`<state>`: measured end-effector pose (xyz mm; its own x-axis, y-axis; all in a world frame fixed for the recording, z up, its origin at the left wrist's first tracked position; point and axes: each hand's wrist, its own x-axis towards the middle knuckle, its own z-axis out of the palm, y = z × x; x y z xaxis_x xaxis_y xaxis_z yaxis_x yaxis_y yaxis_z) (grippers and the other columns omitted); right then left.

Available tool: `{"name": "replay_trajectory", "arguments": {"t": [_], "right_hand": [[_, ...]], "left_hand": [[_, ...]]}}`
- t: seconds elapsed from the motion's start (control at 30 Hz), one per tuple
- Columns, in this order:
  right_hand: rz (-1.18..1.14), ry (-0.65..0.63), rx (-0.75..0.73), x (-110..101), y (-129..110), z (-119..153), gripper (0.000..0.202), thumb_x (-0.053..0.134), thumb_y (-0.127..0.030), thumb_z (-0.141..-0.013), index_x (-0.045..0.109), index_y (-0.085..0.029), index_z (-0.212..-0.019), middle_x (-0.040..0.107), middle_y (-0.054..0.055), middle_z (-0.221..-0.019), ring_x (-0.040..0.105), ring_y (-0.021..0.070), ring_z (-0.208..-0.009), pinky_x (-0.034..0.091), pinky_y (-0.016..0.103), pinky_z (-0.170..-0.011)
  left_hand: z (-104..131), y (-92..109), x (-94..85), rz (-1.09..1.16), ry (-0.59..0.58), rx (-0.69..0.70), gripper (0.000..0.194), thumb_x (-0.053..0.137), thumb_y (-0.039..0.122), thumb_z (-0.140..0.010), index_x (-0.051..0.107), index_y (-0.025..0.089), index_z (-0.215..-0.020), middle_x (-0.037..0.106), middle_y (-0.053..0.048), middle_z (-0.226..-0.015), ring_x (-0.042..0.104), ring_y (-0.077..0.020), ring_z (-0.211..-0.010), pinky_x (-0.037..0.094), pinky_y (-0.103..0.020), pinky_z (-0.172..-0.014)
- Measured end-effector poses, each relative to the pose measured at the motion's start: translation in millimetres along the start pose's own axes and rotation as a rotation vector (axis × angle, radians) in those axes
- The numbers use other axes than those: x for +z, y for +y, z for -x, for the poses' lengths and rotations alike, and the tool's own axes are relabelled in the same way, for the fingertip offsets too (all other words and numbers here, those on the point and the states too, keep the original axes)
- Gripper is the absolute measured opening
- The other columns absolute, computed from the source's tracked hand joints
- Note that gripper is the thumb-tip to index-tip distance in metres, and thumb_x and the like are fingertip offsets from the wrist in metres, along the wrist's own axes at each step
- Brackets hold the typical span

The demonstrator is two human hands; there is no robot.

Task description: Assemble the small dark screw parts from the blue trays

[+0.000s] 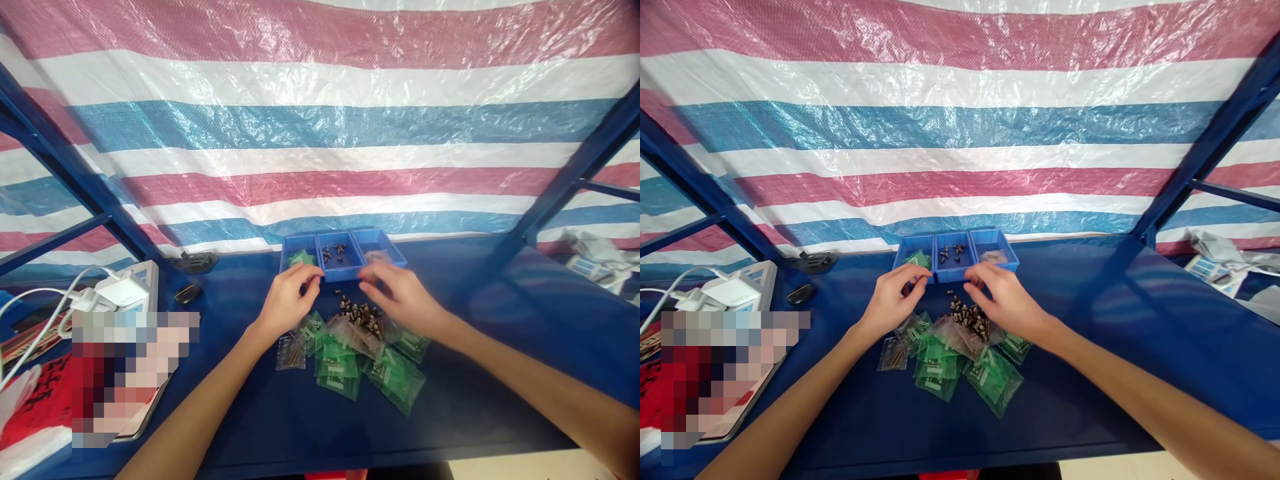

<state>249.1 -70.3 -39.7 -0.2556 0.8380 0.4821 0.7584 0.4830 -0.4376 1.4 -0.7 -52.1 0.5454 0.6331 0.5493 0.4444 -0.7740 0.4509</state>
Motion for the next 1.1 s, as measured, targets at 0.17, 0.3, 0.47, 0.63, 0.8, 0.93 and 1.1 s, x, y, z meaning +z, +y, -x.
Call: {"name": "replay_trajectory", "arguments": {"t": [0.17,0.3,0.47,0.63,0.8,0.93,1.1], "right_hand": [[0.100,-0.120,-0.188,23,-5,30,0.016,0.050,-0.026,-0.103,0.064,-0.021,-0.109,0.068,0.011,-0.105,0.063,0.0270,-0.100,0.052,0.045,-0.090],[0.096,-0.172,-0.177,29,-4,29,0.016,0.049,-0.023,-0.103,0.064,-0.020,-0.107,0.067,0.011,-0.103,0.063,0.0258,-0.095,0.053,0.046,-0.088],[0.088,-0.180,-0.177,27,-2,29,0.016,0.048,-0.023,-0.104,0.064,-0.019,-0.107,0.067,0.011,-0.104,0.063,0.0260,-0.099,0.054,0.045,-0.089],[0.086,-0.149,-0.188,24,-1,29,0.019,0.047,-0.025,-0.104,0.064,-0.019,-0.113,0.068,0.012,-0.108,0.062,0.0274,-0.103,0.053,0.047,-0.090],[0.065,-0.151,-0.259,17,-9,29,0.026,0.048,-0.025,-0.103,0.062,-0.020,-0.124,0.067,0.014,-0.114,0.060,0.0287,-0.110,0.052,0.048,-0.095],[0.068,-0.212,-0.338,16,-18,32,0.029,0.048,-0.022,-0.103,0.063,-0.021,-0.127,0.066,0.014,-0.119,0.058,0.0288,-0.114,0.051,0.049,-0.097],[0.066,-0.207,-0.320,26,-14,33,0.029,0.043,-0.017,-0.104,0.066,-0.022,-0.120,0.067,0.013,-0.119,0.060,0.0274,-0.112,0.054,0.045,-0.091]], "left_hand": [[7,4,19.8,-0.157,-0.215,0.095,0.022,0.047,0.022,-0.101,0.067,0.021,-0.111,0.068,-0.005,-0.097,0.064,-0.0164,-0.080,0.050,-0.026,-0.065],[8,3,22.4,-0.309,-0.289,0.151,0.022,0.047,0.024,-0.102,0.068,0.020,-0.110,0.068,-0.007,-0.098,0.064,-0.0211,-0.095,0.051,-0.026,-0.068],[2,-1,4.4,-0.315,-0.318,0.139,0.024,0.047,0.026,-0.103,0.070,0.021,-0.106,0.069,-0.005,-0.095,0.065,-0.0196,-0.089,0.048,-0.026,-0.066],[-6,-4,-22.8,-0.088,-0.468,-0.026,0.025,0.065,0.043,-0.093,0.073,0.023,-0.104,0.070,-0.003,-0.090,0.066,-0.0182,-0.078,0.048,-0.026,-0.065],[-6,-10,-26.9,0.046,-0.640,-0.137,0.043,0.080,0.057,-0.073,0.072,0.020,-0.095,0.063,-0.001,-0.084,0.061,-0.0166,-0.072,0.044,-0.025,-0.060],[-3,-12,-21.2,0.071,-0.635,-0.150,0.039,0.077,0.056,-0.076,0.068,0.020,-0.089,0.059,0.000,-0.081,0.054,-0.0147,-0.067,0.040,-0.025,-0.057],[-2,-8,-16.7,0.083,-0.592,-0.116,0.036,0.073,0.054,-0.081,0.070,0.021,-0.095,0.059,0.000,-0.081,0.056,-0.0151,-0.068,0.041,-0.025,-0.058]]}}
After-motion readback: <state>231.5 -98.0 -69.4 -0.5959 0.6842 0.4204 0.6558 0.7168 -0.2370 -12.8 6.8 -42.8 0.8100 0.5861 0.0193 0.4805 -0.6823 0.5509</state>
